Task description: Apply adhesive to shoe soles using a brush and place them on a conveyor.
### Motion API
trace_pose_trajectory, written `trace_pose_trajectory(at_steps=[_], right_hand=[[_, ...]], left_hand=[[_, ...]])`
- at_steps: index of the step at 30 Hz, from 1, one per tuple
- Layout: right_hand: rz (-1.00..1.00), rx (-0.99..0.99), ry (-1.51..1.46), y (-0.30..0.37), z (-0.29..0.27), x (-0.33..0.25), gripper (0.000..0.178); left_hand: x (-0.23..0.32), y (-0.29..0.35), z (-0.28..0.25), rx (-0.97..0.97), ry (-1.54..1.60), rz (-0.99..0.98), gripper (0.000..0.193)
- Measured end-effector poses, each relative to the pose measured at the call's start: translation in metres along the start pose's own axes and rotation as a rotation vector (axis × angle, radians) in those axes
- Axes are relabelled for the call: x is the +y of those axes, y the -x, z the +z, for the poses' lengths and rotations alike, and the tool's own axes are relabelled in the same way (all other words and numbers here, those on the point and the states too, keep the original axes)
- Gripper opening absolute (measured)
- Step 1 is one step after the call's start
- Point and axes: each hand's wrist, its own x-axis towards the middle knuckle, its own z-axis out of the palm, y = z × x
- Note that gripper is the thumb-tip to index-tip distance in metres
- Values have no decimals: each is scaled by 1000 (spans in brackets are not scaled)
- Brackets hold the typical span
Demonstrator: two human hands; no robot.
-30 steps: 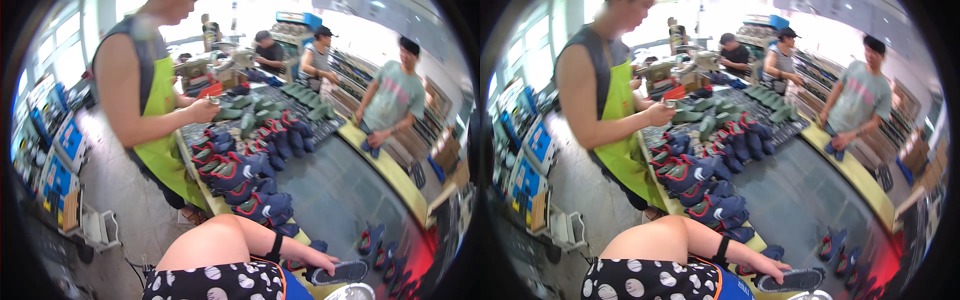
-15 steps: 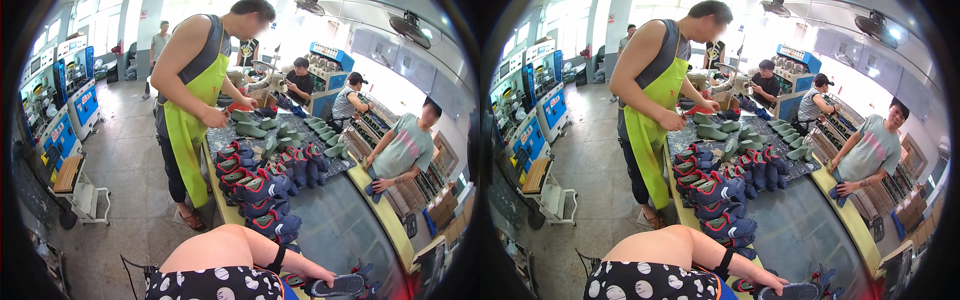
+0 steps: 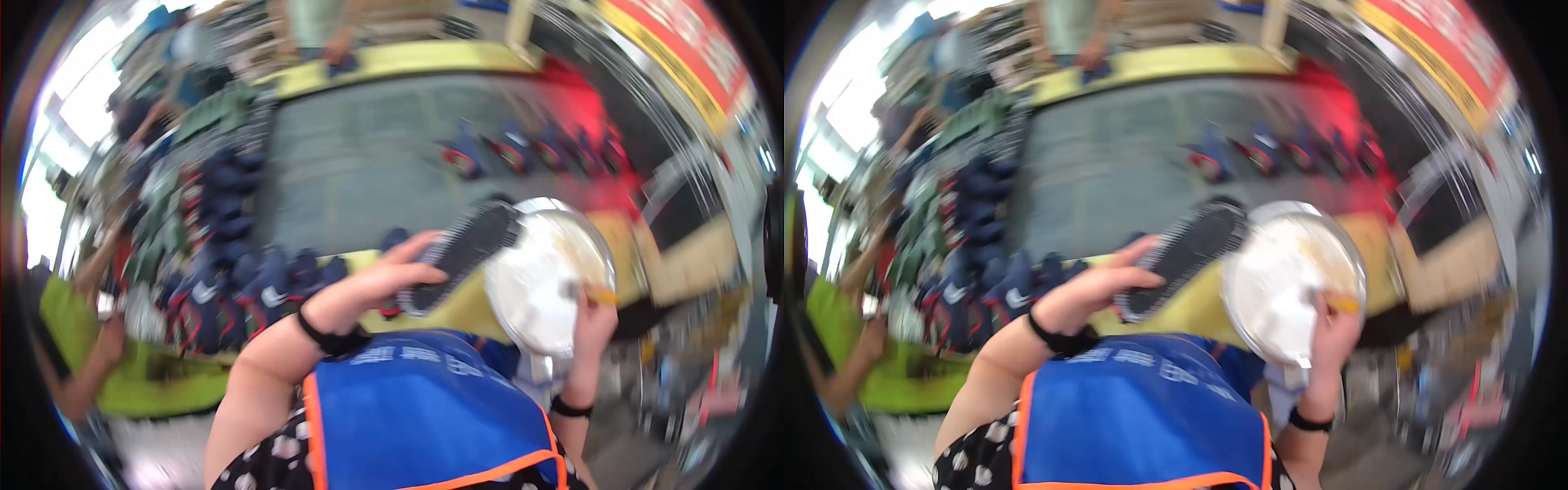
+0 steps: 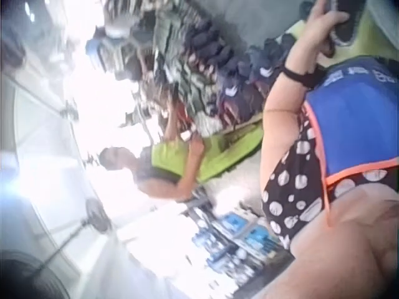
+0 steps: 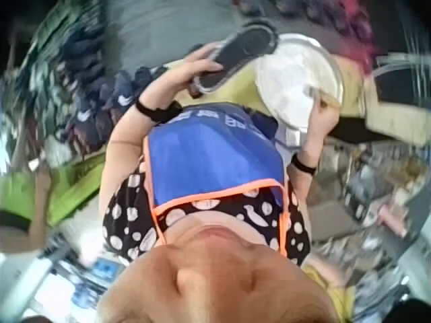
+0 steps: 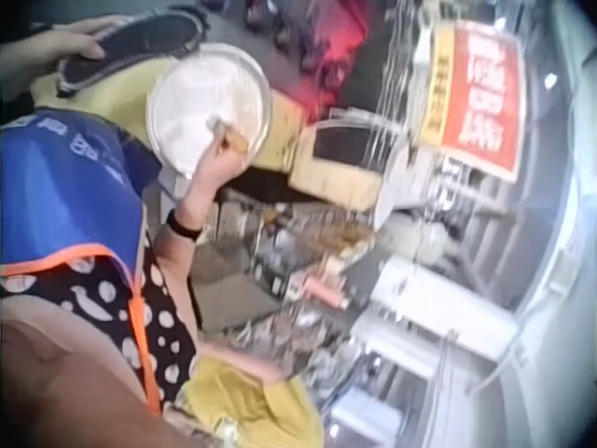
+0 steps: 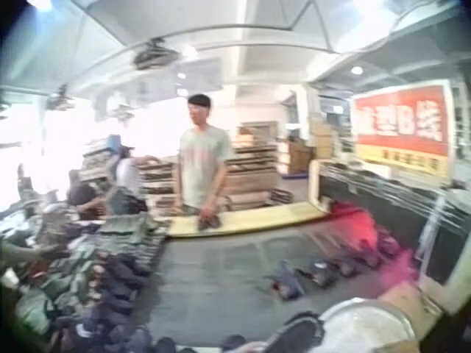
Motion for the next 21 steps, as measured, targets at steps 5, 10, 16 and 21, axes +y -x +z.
trace_pose_trajectory(at_steps=[5,10,16,21], right_hand=[[-99,190,93,-17,-10,-13,13],[-221,154,-7,-25,-5,-58,17],[-733,-78,-9,-35,6,-89,29],[-651,-85,71,-46,15,-78,26]], left_hand=[[5,-35,13,-118,-75,-119,70],[13,-56,25,-184,-203,-169,71],[20,-64,29,-237,-283,-274,70],[17,-59,25,-238,-183,-271,69]])
